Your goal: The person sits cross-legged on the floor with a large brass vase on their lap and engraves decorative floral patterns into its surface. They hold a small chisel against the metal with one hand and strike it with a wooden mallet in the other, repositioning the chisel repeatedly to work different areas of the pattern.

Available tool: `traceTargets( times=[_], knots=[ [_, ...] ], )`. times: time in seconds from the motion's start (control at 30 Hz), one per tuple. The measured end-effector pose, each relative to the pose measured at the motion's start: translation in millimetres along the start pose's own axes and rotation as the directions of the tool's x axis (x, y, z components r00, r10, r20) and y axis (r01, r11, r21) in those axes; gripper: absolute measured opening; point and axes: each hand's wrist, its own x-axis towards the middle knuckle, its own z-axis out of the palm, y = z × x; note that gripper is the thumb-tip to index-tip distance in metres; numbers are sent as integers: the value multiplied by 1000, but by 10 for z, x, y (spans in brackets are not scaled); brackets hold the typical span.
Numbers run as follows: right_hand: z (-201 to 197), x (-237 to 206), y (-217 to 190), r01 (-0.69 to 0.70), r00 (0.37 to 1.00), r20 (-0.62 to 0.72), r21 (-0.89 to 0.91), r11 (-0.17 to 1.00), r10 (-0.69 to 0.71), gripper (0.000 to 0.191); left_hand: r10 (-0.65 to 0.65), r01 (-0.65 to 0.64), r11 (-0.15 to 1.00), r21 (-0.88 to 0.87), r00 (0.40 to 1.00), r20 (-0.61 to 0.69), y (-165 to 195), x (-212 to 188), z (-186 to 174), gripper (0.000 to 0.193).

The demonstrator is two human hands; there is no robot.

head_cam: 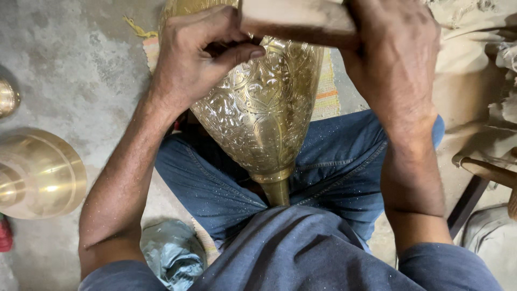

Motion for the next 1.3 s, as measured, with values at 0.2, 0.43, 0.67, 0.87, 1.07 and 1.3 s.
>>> traceTargets(
  times=[0.2, 0.43, 0.67, 0.87, 1.07, 1.3],
  knots=[
    [24, -17, 3, -22, 1000, -11, -23, 1000, 21, 31, -7, 7, 1000, 15, 1000, 11, 4, 2, -7, 18],
    [49, -8, 83, 104, 994, -15, -15, 995, -104, 26, 11, -12, 998, -65, 1000, -19, -37, 18, 13, 17],
    [54, -30, 99, 49, 998, -50, 49, 998, -47, 27, 68, -70, 995, -70, 997, -33, -46, -12, 14, 19],
    [61, 18, 32, -174, 984, 60, 98, 980, 169, 28, 12, -14, 996, -87, 1000, -27, -21, -24, 4, 22],
    [14, 20, 10, 101, 994, -47, -17, 995, -102, 30, -15, 10, 990, -138, 999, -31, 26, -9, -29, 24],
    [42, -28, 53, -99, 995, 6, 227, 969, 100, 30, 55, -59, 995, -86, 998, -41, 4, -11, 12, 24]
  ],
)
